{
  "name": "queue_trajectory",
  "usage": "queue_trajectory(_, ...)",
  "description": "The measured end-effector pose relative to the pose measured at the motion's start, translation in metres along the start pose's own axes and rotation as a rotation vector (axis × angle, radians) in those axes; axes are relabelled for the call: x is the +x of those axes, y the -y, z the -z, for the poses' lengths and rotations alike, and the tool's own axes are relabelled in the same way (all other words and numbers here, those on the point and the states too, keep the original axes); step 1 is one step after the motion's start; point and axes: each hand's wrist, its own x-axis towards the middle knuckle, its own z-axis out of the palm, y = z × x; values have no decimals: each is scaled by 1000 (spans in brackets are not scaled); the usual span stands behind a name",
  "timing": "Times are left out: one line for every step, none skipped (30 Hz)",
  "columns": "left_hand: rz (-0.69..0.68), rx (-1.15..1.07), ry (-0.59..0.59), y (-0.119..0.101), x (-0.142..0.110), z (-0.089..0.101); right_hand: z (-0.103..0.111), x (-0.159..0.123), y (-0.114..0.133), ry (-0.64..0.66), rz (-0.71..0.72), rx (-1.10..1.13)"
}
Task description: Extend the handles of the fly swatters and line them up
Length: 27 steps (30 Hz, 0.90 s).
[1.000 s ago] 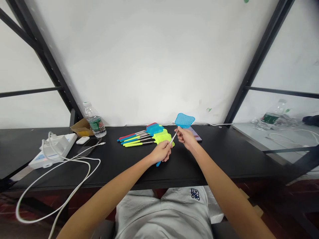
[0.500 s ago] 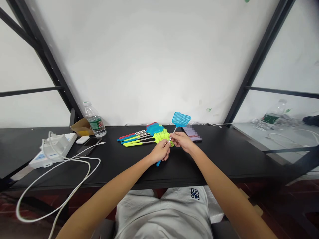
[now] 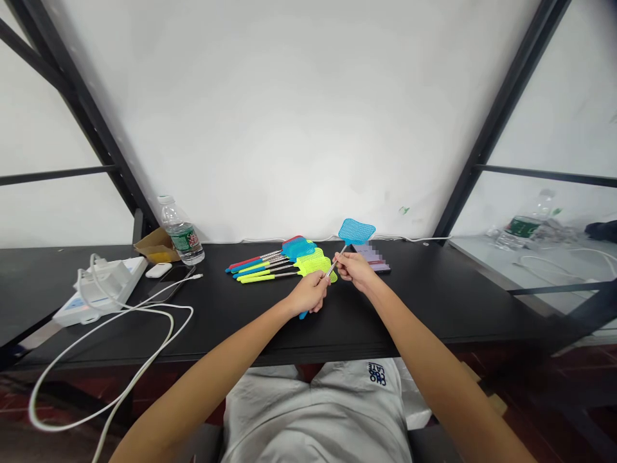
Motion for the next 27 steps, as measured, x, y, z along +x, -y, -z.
queue_trajectory(4,-4,-1,1,0,1,0,-2,0,16,-4,-8)
queue_trajectory(7,-8,-9,2,0,1,-1,-3,-1,40,-8,-18)
queue_trajectory(10,-11,-23,2,1,1,-2,-5,-2,68,-11,-28)
queue_trajectory(12,-11,-38,2,1,1,-3,-6,-3,91,-12,-37)
queue_trajectory(13,-8,-53,2,1,1,-4,-7,-3,103,-14,-42)
queue_trajectory(14,-4,-64,2,1,0,-4,-7,-4,106,-18,-42)
queue_trajectory(15,2,-71,2,1,0,-5,-8,-4,102,-25,-40)
queue_trajectory(14,8,-71,1,0,0,-5,-8,-5,96,-39,-37)
queue_trajectory(11,16,-70,0,0,-1,-5,-8,-5,99,-59,-37)
queue_trajectory(9,23,-67,0,-1,-1,-4,-8,-5,114,-82,-40)
queue_trajectory(4,29,-64,-1,-1,-1,-4,-8,-5,132,-99,-43)
queue_trajectory(0,31,-62,-1,-2,-1,-4,-8,-5,150,-102,-47)
queue_trajectory(-3,29,-59,-2,-2,-1,-4,-8,-4,159,-93,-49)
queue_trajectory(-7,24,-56,-3,-3,-1,-4,-8,-4,155,-74,-49)
queue_trajectory(-9,20,-54,-4,-3,-1,-5,-7,-4,136,-51,-50)
queue_trajectory(-11,19,-52,-4,-3,-1,-6,-6,-4,110,-33,-51)
queue_trajectory(-10,21,-53,-5,-3,-1,-7,-6,-4,85,-24,-55)
queue_trajectory(-7,25,-55,-6,-3,-1,-8,-5,-4,62,-23,-58)
queue_trajectory(-4,30,-56,-7,-3,-1,-9,-4,-4,42,-26,-61)
queue_trajectory(0,33,-54,-8,-2,-1,-9,-4,-3,29,-31,-63)
queue_trajectory(4,32,-50,-8,-2,-1,-10,-3,-3,22,-38,-65)
queue_trajectory(9,28,-44,-8,-2,-1,-10,-3,-3,18,-44,-64)
queue_trajectory(13,21,-36,-8,-1,-1,-10,-3,-3,16,-48,-61)
queue_trajectory(17,11,-29,-8,-1,-1,-10,-2,-3,15,-51,-57)
queue_trajectory(23,2,-24,-8,0,-1,-9,-2,-3,15,-53,-53)
queue_trajectory(27,-6,-20,-8,0,0,-9,-2,-3,14,-54,-48)
queue_trajectory(30,-13,-15,-7,0,0,-9,-1,-4,13,-54,-44)
